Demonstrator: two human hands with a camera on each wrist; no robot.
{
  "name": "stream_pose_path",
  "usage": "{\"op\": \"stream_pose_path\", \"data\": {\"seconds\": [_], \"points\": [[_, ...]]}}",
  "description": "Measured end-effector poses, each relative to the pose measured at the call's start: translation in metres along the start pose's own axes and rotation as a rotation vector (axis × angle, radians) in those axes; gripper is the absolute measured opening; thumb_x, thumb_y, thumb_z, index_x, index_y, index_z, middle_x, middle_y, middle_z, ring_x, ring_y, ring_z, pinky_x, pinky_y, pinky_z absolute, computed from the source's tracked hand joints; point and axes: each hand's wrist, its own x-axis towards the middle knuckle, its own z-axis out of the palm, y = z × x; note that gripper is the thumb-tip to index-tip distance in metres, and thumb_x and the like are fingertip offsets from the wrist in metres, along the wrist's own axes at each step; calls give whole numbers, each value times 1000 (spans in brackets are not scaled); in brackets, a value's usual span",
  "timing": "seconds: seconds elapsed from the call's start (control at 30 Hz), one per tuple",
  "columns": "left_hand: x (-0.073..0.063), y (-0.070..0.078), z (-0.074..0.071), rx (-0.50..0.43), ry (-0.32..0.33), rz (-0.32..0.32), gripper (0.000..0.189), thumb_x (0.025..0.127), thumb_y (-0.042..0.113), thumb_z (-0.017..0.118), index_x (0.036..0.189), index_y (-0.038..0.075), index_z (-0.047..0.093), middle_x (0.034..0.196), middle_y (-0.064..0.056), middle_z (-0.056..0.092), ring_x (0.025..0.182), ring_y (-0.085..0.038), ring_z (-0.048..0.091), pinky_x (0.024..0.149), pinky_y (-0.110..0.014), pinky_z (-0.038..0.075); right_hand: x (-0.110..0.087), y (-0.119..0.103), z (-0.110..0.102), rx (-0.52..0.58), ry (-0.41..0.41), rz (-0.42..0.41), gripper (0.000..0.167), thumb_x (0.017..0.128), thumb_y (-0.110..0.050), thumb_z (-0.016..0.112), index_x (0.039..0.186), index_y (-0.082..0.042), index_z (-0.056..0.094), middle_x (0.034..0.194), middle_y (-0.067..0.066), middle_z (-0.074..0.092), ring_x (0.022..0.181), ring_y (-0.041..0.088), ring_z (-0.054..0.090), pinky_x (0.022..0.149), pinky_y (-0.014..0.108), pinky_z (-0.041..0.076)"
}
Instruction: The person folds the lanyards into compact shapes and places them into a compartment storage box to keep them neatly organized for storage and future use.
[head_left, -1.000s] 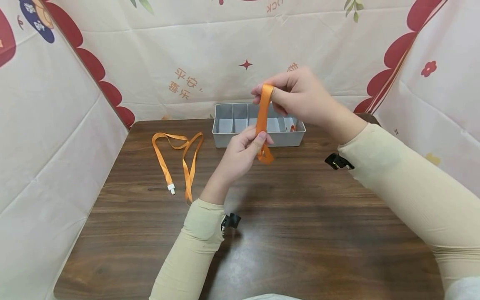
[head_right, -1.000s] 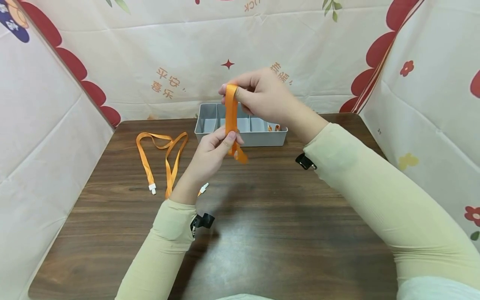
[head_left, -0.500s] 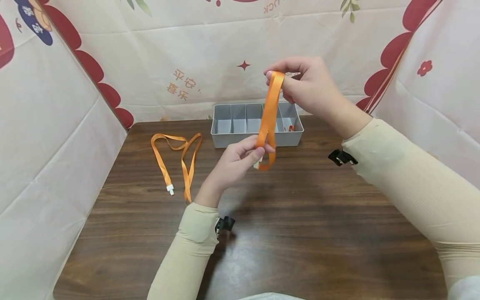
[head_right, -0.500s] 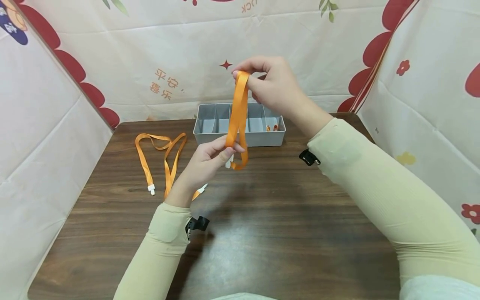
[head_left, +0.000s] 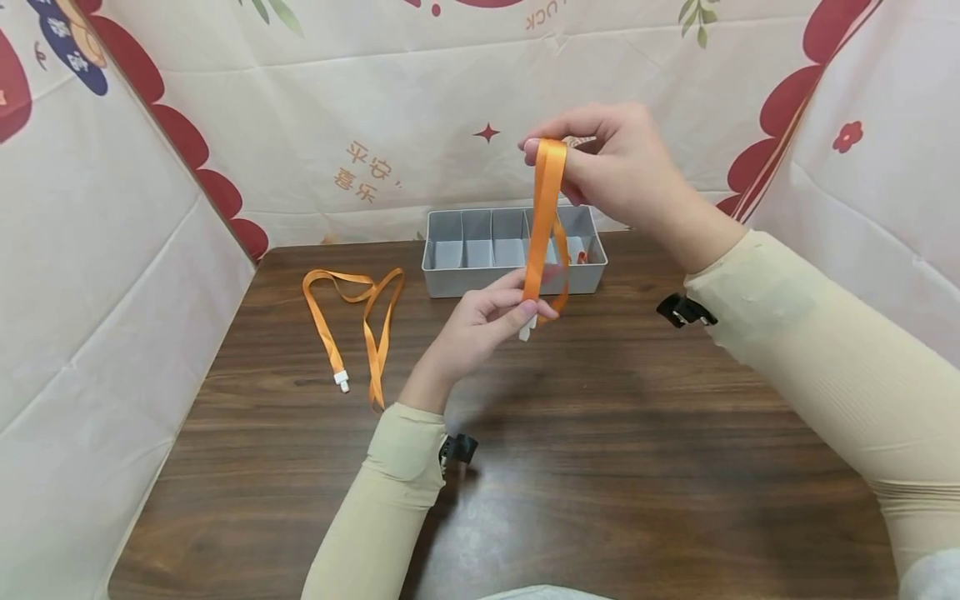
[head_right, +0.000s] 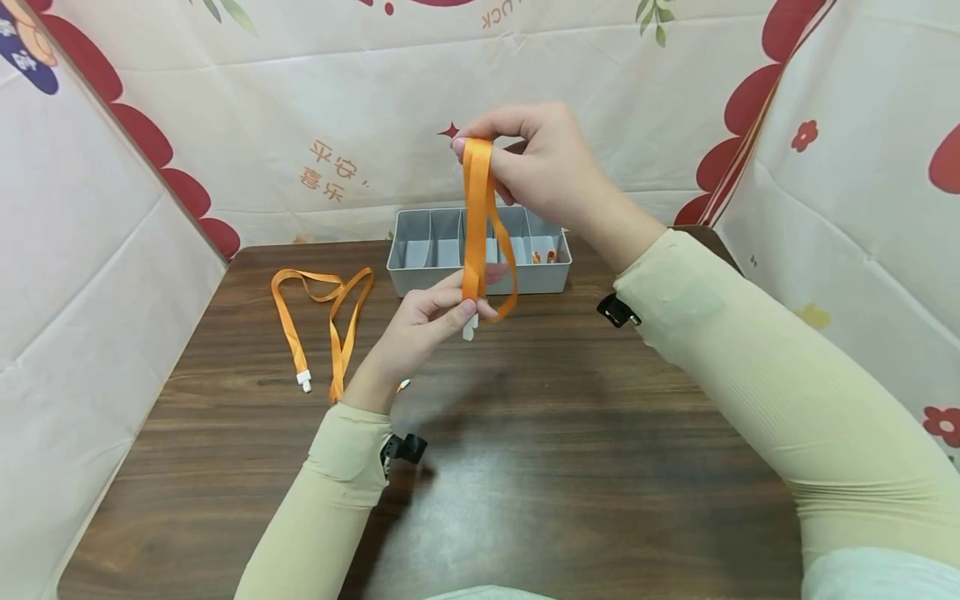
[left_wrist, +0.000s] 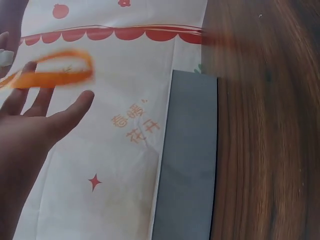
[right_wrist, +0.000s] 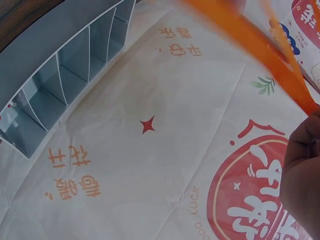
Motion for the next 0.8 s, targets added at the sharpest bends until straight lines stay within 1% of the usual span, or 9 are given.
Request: {"op": "stream_pose_path", "data": {"seconds": [0.07,0.13,0.2,0.3,0.37,0.47,0.6,0.7,0.8], "points": [[4,-3,1,-9,12,17,25,110,7,56,112,-8,75,159,-14,55,152,-21,49,118,-34,45,-2,-2,1,-8,-5,-10,16,96,-24,81,108,-13,85,73,1,67,49,20,48,50,28,40],[7,-5,3,-16,33,19,24,109,6,56,112,-9,74,155,-17,56,149,-23,52,117,-34,46,-3,-5,2,-5,0,-22,15,96,-22,81,107,-13,86,74,0,68,49,20,48,50,28,40],[7,-8,4,-17,60,13,25,109,6,55,111,-11,73,147,-21,59,142,-22,56,112,-33,48,-4,-8,3,-8,8,-43,14,96,-21,81,107,-14,86,72,-1,66,49,20,48,50,28,38],[3,-12,4,-10,124,-30,25,110,7,54,110,-11,72,133,-21,62,128,-17,58,99,-29,49,-2,-13,2,-28,29,-72,13,96,-20,81,105,-14,86,72,-2,65,49,18,49,51,28,38],[0,-14,4,-2,165,-56,25,110,8,54,109,-10,72,124,-19,64,120,-15,58,96,-29,47,0,-16,0,-40,53,-77,12,96,-21,80,104,-14,86,70,-3,64,49,17,48,52,27,38],[-1,-17,5,1,211,-106,26,111,11,54,108,-7,73,115,-16,64,110,-12,55,92,-28,44,2,-20,-4,-61,93,-75,12,95,-21,81,104,-15,87,72,-5,65,49,15,48,51,25,36],[0,-18,7,-16,211,-188,27,111,15,55,110,-6,73,115,-16,66,108,-11,53,92,-29,43,1,-21,-9,-95,105,-60,13,93,-20,83,106,-17,87,84,-8,70,49,14,49,50,24,35],[2,-20,10,-66,233,-254,28,112,17,55,112,-7,71,116,-13,70,109,-19,57,94,-29,47,0,-21,-12,-112,121,-56,15,89,-21,88,104,-18,87,79,-10,71,47,12,47,49,24,31],[3,-23,11,-135,292,-303,28,111,18,58,114,-7,72,111,-3,75,111,-27,62,93,-27,53,-1,-23,-14,-134,155,-75,18,84,-22,93,100,-16,87,76,-12,71,46,9,42,49,25,23]]}}
